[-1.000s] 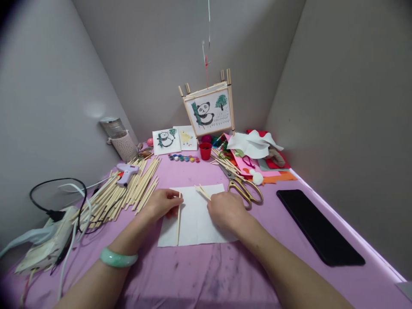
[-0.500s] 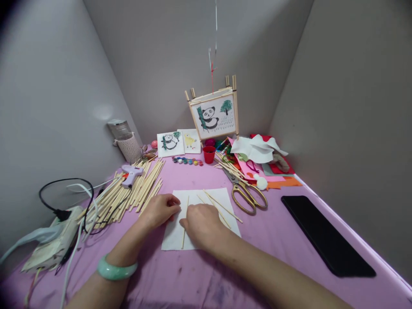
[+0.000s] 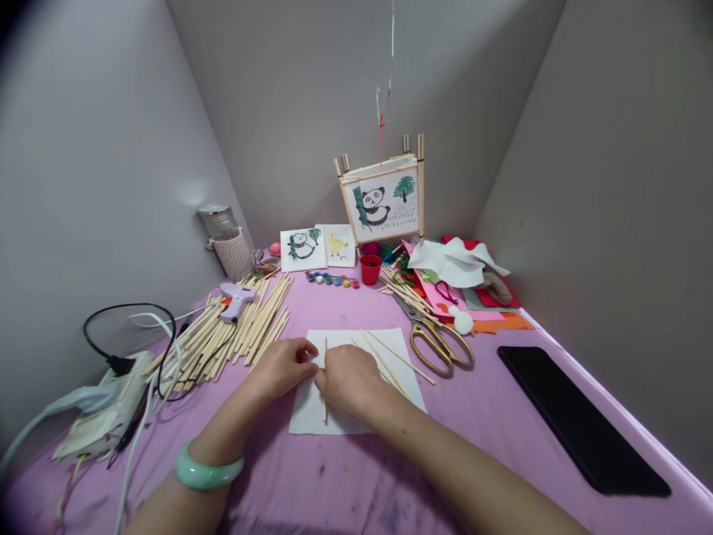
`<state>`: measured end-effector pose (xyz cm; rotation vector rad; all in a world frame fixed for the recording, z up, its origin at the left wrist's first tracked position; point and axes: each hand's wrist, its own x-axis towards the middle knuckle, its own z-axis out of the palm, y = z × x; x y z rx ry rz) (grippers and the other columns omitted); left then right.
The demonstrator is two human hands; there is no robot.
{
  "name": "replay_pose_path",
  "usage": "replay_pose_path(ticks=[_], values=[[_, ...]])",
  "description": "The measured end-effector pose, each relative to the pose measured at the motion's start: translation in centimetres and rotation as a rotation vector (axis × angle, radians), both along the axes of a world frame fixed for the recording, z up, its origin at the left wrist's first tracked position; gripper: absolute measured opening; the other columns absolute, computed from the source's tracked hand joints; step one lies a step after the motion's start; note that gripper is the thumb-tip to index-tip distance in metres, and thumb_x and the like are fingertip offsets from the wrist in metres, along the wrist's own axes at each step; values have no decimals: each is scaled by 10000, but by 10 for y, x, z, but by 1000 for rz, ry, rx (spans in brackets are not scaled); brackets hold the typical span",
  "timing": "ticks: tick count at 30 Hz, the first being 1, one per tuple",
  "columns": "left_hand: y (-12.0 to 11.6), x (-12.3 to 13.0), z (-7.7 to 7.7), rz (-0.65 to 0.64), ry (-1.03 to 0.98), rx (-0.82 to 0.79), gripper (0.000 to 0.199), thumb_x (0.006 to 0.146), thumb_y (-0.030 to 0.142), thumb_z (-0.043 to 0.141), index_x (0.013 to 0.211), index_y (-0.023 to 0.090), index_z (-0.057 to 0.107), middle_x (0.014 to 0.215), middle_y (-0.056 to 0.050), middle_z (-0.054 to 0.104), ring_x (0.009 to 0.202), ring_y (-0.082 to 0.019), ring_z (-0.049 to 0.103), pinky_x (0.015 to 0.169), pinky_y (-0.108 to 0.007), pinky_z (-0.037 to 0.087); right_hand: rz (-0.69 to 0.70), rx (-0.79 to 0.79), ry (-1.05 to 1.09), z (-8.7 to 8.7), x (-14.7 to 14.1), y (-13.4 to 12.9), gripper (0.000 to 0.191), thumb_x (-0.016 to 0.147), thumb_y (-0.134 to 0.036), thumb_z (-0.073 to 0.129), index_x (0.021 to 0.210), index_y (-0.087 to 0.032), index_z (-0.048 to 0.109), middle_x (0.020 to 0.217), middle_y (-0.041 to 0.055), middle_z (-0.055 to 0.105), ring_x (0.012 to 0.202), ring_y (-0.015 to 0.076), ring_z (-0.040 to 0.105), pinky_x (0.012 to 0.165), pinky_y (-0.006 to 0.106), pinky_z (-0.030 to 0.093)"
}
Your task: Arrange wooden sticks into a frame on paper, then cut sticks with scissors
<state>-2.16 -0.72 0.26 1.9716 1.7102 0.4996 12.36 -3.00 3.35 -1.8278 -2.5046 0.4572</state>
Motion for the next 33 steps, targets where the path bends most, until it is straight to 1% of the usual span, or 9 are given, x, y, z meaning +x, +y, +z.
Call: replay_pose_path(ticks=[5,9,17,21,26,31,33], values=[[1,0,0,6,3,3,251,644,134,615,876,156,711,686,-40,661,654,-174,574,640,-270,371,12,-13,-4,-6,-9,2,366,858,-274,406,917,-102,724,903,194,712,875,303,674,684,317,460],[1,0,-1,10,-4,4,234,650,133,622,864,171,708,666,-29,657,648,-170,577,639,-265,375,24,-6,-16,-8,-11,2,366,863,-263,403,949,-107,723,926,194,711,893,298,672,707,320,468],[1,1,-2,21,3,5,247,645,114,600,861,172,704,646,-17,648,631,-163,569,618,-258,366,49,13,-25,-8,-12,1,349,872,-262,415,968,-114,716,905,174,717,879,279,675,702,304,470],[1,1,-3,19,10,5,258,645,107,592,871,160,703,646,-19,646,626,-161,565,619,-260,362,61,17,-27,-8,-12,1,346,874,-259,417,958,-112,718,899,176,718,876,288,676,702,317,476],[2,1,-3,23,21,7,248,654,123,600,878,155,702,678,-26,654,636,-159,564,618,-258,362,59,11,-27,-5,-10,-1,346,872,-245,413,972,-108,714,912,174,717,880,290,678,701,316,481],[0,2,0,24,34,6,209,697,174,598,876,165,706,683,-27,655,652,-162,570,629,-259,365,50,-6,-23,-3,-11,-1,357,882,-250,402,985,-103,711,921,177,716,889,304,676,701,334,486],[0,3,0,22,38,1,222,690,161,598,886,161,704,681,-25,654,644,-156,568,626,-255,364,46,-15,-25,-3,-11,0,350,877,-243,409,985,-102,711,919,177,716,892,299,675,702,328,485]])
